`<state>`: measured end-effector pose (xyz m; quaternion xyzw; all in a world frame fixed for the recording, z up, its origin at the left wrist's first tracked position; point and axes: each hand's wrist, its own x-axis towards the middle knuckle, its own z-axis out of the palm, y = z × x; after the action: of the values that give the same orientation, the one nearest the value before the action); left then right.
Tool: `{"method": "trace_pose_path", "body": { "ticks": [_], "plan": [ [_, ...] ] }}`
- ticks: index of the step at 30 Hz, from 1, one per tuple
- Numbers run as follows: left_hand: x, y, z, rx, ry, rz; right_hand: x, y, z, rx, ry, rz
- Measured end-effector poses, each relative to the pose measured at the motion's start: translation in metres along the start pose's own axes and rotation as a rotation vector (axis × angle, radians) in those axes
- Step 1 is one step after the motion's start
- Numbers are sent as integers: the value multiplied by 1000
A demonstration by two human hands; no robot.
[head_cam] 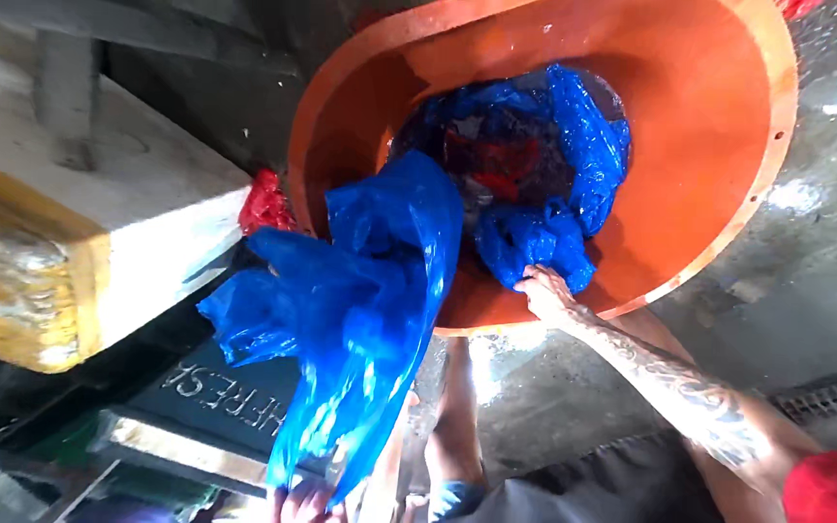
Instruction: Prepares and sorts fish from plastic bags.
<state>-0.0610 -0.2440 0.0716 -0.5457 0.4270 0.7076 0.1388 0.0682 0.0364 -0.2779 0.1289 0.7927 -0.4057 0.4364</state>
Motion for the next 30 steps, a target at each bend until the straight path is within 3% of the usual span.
{"method": "trace_pose_path", "body": {
  "ticks": [5, 8, 10, 13, 15, 18, 20, 22, 24, 30],
  "plan": [
    [50, -64, 74, 382, -71, 122, -81, -20, -77, 60, 269, -74],
    [84, -117, 82, 685, 7, 113, -145, -34, -114, 103, 348, -168],
    [85, -155, 86, 923, 126, 76, -186, -51, -139, 80, 382, -254],
    [56, -203, 106, 1149, 123, -6, -249, -79, -173, 1, 421, -358],
    [33, -222, 131, 1110, -25, -67, -287, -92, -195, -12, 461, -424],
    [13, -239, 154, 938, -204, -322, -346, -114, -227, 4, 482, -526],
    [-24, -229, 183, 763, -298, -449, -383, -128, -247, -16, 474, -617],
    [-77, -208, 208, 539, -340, -491, -414, -134, -262, -46, 438, -716],
    [-108, -198, 208, 321, -366, -488, -437, -132, -271, -85, 386, -800],
    [-121, -191, 199, 63, -299, -434, -473, -131, -280, -137, 238, -880]
  ]
}}
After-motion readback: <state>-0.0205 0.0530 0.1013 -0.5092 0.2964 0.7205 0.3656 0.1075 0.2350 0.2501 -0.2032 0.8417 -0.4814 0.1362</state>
